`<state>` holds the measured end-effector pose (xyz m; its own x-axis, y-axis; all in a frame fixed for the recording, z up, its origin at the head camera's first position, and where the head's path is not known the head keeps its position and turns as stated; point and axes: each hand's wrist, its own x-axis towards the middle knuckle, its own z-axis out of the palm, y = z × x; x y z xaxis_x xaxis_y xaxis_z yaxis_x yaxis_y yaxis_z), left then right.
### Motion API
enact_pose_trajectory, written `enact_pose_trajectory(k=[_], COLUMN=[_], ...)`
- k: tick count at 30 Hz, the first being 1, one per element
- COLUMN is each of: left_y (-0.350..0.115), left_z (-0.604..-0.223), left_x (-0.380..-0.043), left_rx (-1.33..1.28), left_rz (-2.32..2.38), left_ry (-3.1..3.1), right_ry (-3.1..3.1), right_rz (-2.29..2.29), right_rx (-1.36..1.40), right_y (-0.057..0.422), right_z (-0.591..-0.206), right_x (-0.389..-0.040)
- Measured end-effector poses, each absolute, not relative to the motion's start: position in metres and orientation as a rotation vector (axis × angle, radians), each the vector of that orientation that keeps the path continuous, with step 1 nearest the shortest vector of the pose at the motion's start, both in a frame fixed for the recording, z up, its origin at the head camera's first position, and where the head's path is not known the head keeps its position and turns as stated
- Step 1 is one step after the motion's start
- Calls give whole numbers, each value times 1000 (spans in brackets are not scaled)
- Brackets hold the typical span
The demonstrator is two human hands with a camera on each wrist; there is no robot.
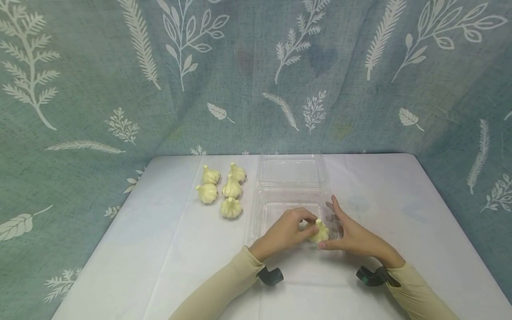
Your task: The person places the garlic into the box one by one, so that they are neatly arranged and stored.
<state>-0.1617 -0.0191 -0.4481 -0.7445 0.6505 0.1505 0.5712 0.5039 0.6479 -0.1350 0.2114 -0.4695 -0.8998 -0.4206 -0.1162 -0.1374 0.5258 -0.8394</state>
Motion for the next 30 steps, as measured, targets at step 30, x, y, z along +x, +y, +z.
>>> enact_pose_trajectory(k=[30], left_y=[-51], left_z=[-415], left_x=[-168], left_rx=[1000], left_rz=[1222], left_ry=[2771], right_ry=[2478], right_rz=[-1312], right_rx=[-492], right_y=[212], right_z=[-469], right_x=[-136])
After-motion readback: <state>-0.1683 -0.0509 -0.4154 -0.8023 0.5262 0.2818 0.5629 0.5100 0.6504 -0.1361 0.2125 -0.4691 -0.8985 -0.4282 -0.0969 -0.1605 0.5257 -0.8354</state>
